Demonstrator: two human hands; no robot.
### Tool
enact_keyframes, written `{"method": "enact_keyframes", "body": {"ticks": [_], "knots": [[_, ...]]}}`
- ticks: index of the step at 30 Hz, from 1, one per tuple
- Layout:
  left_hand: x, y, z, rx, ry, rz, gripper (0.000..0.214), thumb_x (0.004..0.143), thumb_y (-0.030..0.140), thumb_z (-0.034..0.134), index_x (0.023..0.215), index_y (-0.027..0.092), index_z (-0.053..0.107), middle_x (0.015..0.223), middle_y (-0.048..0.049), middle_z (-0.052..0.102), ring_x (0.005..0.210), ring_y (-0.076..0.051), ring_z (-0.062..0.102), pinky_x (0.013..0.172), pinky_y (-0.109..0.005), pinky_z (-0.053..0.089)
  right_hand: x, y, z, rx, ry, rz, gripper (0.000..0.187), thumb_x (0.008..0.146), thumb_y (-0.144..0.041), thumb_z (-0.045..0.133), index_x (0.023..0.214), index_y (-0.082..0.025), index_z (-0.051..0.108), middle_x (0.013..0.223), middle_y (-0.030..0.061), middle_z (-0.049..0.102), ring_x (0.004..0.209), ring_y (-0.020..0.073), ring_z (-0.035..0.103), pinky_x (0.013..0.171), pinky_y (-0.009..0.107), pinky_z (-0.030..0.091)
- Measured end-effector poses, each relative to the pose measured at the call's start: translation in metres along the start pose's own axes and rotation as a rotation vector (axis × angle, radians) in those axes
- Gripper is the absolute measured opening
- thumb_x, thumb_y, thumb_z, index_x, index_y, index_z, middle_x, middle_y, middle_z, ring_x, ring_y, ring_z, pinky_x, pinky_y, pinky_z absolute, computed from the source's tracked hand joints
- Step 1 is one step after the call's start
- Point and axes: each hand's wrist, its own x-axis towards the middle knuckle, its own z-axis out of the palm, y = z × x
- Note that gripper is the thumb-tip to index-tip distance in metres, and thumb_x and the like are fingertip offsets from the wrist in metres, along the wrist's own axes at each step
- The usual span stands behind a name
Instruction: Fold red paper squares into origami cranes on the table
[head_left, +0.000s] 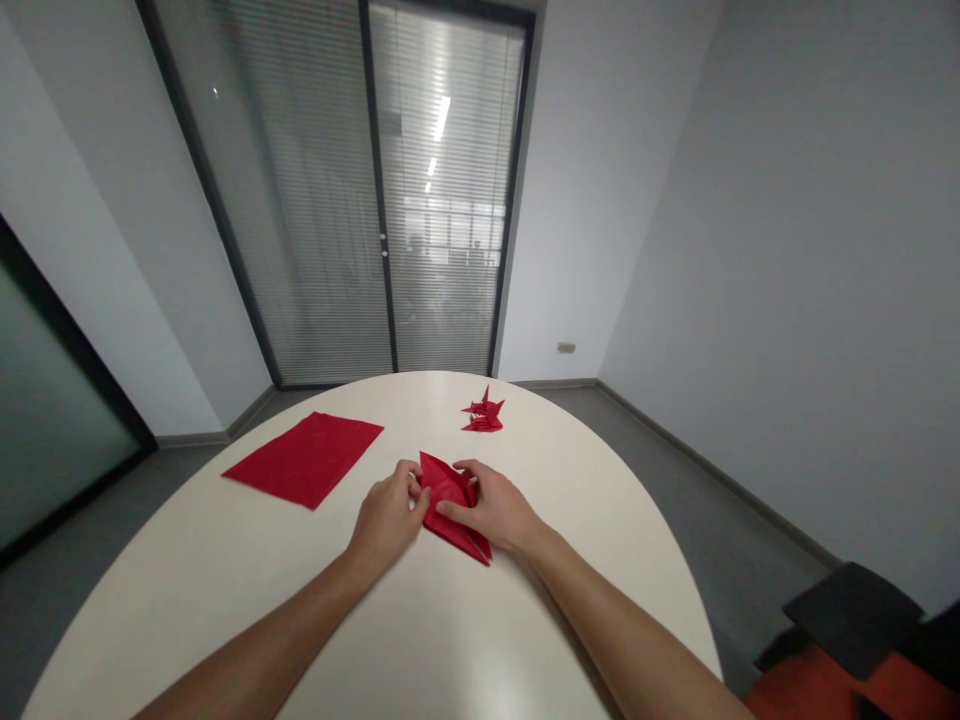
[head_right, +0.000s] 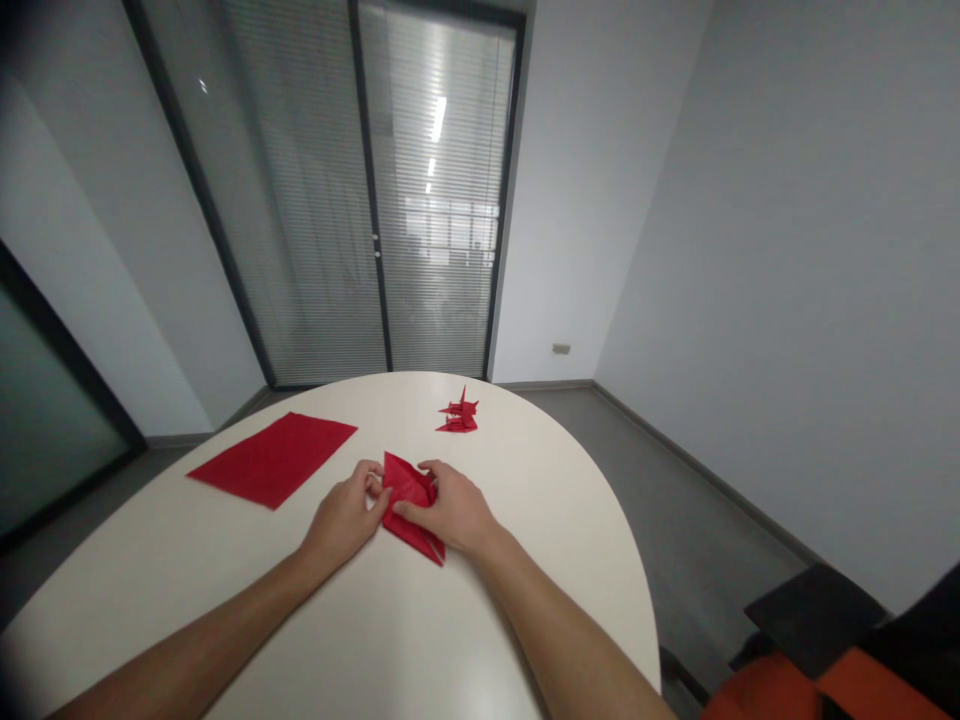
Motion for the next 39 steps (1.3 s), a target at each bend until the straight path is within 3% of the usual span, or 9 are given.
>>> {"method": "enact_keyframes", "body": {"ticks": [6,9,14,17,23,28,32,35,39], "knots": [[-0.002,0.002,0.001,0.122,0.061,0.122,0.015,0.087,0.018,0.056,0.102,0.021,0.051,0.097,-0.0070,0.065,0.092,-0.025,0.062,0.082,-0.038,0.048,-0.001,0.004,0.007,-0.038,-0.011,-0.012,0.063,0.075,-0.036,0.077,0.132,-0.020,0.055,0.114,0.0093,0.069,0.096,0.0242,0.065,0.083,0.035,0.049],[-0.004,0.002,0.001,0.160,0.113,0.203,0.018,0.087,0.019,0.057,0.104,0.020,0.053,0.116,-0.0129,0.061,0.109,-0.029,0.058,0.092,-0.045,0.049,0.000,0.008,0.008,-0.058,-0.006,-0.036,0.061,0.076,-0.032,0.076,0.132,-0.019,0.056,0.116,0.0098,0.067,0.100,0.0248,0.064,0.087,0.036,0.048],[-0.005,-0.001,0.003,0.212,0.132,0.336,0.048,0.087,0.017,0.055,0.135,0.020,0.048,0.159,-0.0140,0.029,0.145,-0.035,0.031,0.111,-0.054,0.039,0.001,0.006,0.008,-0.076,0.003,-0.116,0.054,0.076,-0.022,0.074,0.127,-0.019,0.058,0.115,0.0087,0.064,0.098,0.0225,0.062,0.088,0.034,0.048],[-0.002,-0.008,0.006,0.224,0.091,0.383,0.056,0.088,0.016,0.054,0.142,0.020,0.044,0.158,-0.0116,0.037,0.147,-0.033,0.029,0.116,-0.054,0.034,0.001,0.002,0.009,-0.099,0.013,-0.180,0.045,0.077,-0.019,0.072,0.121,-0.019,0.060,0.109,0.0071,0.063,0.094,0.0207,0.061,0.085,0.032,0.047],[0.001,-0.013,0.008,0.175,0.034,0.391,0.038,0.089,0.014,0.051,0.125,0.020,0.062,0.134,-0.0103,0.063,0.130,-0.029,0.052,0.112,-0.050,0.040,0.000,0.002,0.008,-0.125,-0.029,-0.175,0.032,0.078,-0.021,0.072,0.108,-0.021,0.061,0.094,0.0030,0.065,0.083,0.0191,0.058,0.074,0.029,0.043],[0.000,-0.010,0.005,0.134,-0.024,0.374,0.042,0.090,0.012,0.050,0.129,0.019,0.060,0.126,-0.0099,0.068,0.119,-0.026,0.060,0.107,-0.047,0.044,0.001,0.002,0.003,-0.127,-0.091,-0.198,0.022,0.081,-0.027,0.072,0.100,-0.019,0.065,0.088,0.0033,0.066,0.082,0.0194,0.058,0.073,0.029,0.043],[0.001,-0.012,0.006,0.125,-0.065,0.348,0.035,0.092,0.014,0.049,0.120,0.021,0.068,0.126,-0.0086,0.069,0.119,-0.026,0.061,0.106,-0.046,0.045,0.002,0.000,-0.005,-0.187,-0.151,-0.289,0.014,0.083,-0.028,0.071,0.094,-0.020,0.070,0.089,0.0046,0.067,0.087,0.0206,0.059,0.080,0.030,0.044],[0.001,-0.014,0.006,0.138,-0.094,0.325,0.033,0.093,0.018,0.049,0.118,0.022,0.070,0.127,-0.0080,0.069,0.118,-0.025,0.062,0.107,-0.044,0.045,0.000,-0.001,-0.009,-0.204,-0.176,-0.362,0.021,0.084,-0.034,0.070,0.101,-0.021,0.073,0.101,0.0073,0.069,0.097,0.0236,0.061,0.089,0.034,0.045],[0.000,-0.013,0.006,0.176,-0.076,0.308,0.034,0.095,0.024,0.049,0.123,0.020,0.068,0.131,-0.0108,0.067,0.121,-0.026,0.061,0.107,-0.045,0.044,-0.003,0.001,-0.008,-0.218,-0.205,-0.432,0.045,0.086,-0.041,0.068,0.126,-0.020,0.066,0.128,0.0124,0.065,0.117,0.0291,0.058,0.102,0.041,0.043]]}}
